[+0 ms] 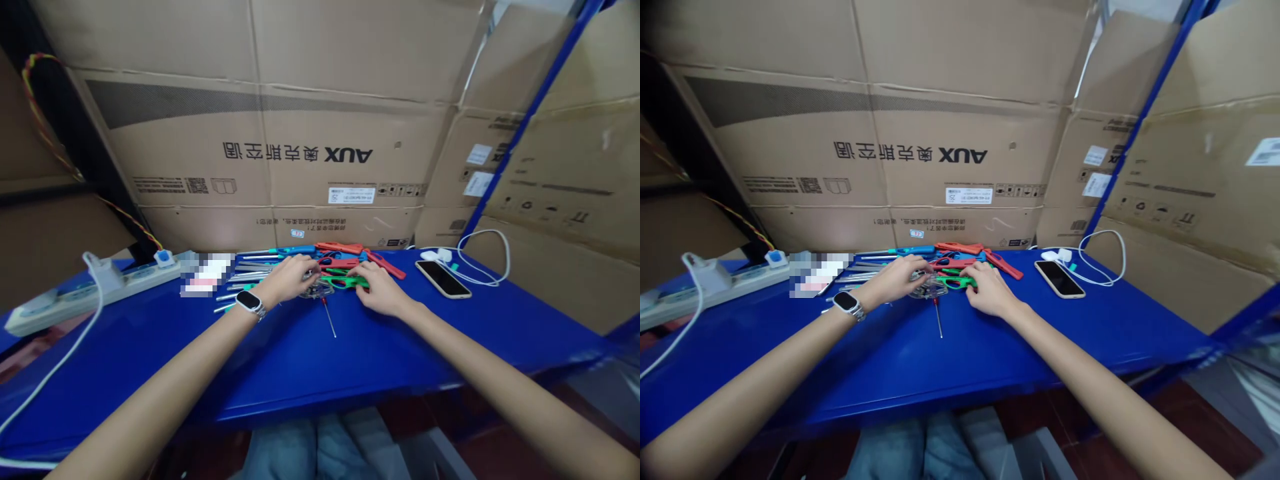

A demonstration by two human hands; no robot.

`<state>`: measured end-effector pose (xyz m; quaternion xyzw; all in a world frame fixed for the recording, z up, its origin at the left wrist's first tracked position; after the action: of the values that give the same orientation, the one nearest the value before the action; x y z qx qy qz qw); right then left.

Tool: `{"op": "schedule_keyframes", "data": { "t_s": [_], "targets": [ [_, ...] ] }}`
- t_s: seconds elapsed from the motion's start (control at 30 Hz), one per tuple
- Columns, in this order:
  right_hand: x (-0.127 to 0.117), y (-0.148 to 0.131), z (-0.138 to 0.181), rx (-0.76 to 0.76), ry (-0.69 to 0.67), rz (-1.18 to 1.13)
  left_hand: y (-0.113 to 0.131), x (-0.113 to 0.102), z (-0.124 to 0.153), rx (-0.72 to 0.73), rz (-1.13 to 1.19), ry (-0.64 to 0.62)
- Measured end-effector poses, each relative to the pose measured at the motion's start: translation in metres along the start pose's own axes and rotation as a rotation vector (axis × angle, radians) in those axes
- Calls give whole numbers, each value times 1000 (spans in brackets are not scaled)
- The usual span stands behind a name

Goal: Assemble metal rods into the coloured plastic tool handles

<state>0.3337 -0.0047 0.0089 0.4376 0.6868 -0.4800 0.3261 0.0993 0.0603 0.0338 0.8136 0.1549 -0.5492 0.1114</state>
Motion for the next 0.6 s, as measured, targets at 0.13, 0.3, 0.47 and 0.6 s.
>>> {"op": "schedule_keyframes", "data": {
  "t_s": [0.13,0.3,0.47,0.6],
  "targets": [
    [-11,19,2,82,-44,107,6,14,-39,-19,22,-91],
    [1,24,-8,86,-88,149,12,31,-64,-8,-24,-177],
    [14,33,-16,101,-58,13,11,39,-65,-10,-43,-227],
    [17,37,-18,75,-21,-131,6,37,-60,-6,-25,-173]
  ]
}}
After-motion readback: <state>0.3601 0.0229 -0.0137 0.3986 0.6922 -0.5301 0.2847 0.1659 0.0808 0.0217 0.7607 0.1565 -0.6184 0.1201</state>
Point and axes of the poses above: each hand's wrist, its own z-axis away from the middle knuckle, its own x-axis out of the palm, y = z × x, the point moved 1 cm from there along -z, towards the middle knuckle, and after that the axes turned 15 degrees about x, right-handed, at the moved point
